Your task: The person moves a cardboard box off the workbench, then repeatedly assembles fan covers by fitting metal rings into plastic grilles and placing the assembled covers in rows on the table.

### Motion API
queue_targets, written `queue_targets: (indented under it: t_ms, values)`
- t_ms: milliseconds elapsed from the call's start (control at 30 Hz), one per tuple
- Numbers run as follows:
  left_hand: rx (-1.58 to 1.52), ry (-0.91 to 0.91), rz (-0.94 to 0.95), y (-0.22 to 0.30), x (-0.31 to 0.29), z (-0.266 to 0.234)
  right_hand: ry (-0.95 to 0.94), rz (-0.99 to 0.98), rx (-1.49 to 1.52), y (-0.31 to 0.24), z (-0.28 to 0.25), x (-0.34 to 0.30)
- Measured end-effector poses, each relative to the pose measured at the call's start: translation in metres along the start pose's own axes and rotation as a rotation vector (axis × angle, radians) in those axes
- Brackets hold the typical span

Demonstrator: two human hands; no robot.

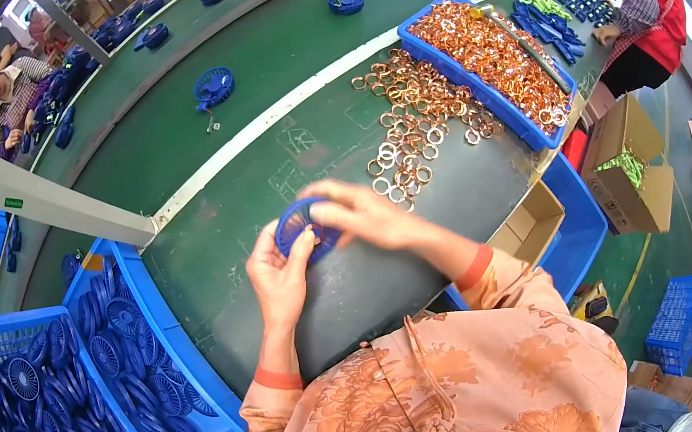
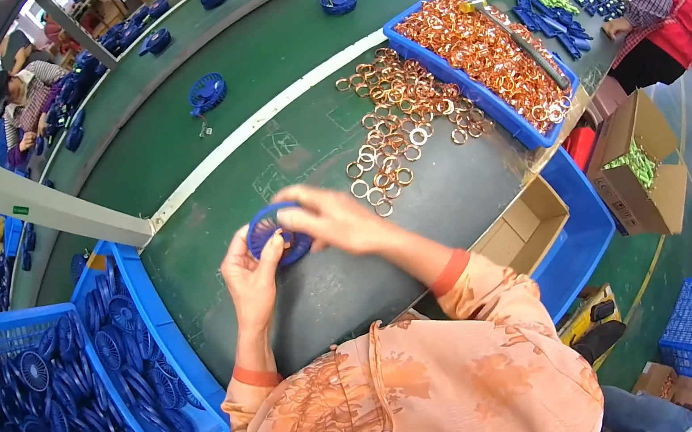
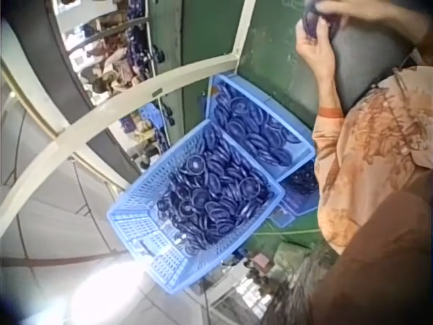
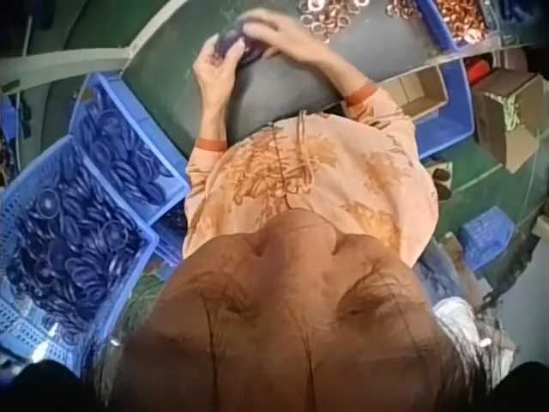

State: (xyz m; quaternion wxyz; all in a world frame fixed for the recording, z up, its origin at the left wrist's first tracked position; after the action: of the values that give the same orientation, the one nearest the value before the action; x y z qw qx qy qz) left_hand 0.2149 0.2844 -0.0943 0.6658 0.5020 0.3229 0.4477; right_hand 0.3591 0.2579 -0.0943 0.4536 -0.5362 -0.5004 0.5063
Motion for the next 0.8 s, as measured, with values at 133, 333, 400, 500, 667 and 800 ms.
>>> queue_targets:
  t_ms: [133, 333, 400, 500, 667, 800]
  values:
    - [0.384, 0.113, 0.209, 0.029, 0.045, 0.002, 0.621, -0.395, -1.076, -0.051, -0.115, 0.034]
    - [0.914, -0.120, 0.661, 0.023, 0.096, 0.067, 0.739, -0.322, -1.470, -0.012, -0.186, 0.092]
    - [1.003, -0.192, 0.665, 0.004, 0.109, 0.080, 0.666, -0.308, -1.436, -0.006, -0.184, 0.097]
    - [1.077, -0.314, 0.668, -0.022, 0.120, 0.104, 0.681, -0.377, -1.310, -0.009, -0.186, 0.079]
    - [1.068, -0.332, 0.660, -0.040, 0.137, 0.121, 0.638, -0.198, -0.483, -0.016, -0.191, 0.034]
    - [1.060, -0.254, 0.749, -0.054, 0.153, 0.112, 0.515, -0.026, 0.165, -0.001, -0.144, 0.000]
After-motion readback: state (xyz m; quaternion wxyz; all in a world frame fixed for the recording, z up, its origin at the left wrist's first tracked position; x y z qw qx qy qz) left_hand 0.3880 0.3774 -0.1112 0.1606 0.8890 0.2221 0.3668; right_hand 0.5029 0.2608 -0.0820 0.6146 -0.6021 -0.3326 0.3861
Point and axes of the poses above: each hand's wrist, its own x-axis towards the middle knuckle, its own z-axis out of the palm, y = z × x, the point moved 10 cm from there along x, towards the middle knuckle, and after that the axes turned 7 degrees about -x, right-handed, at the moved point
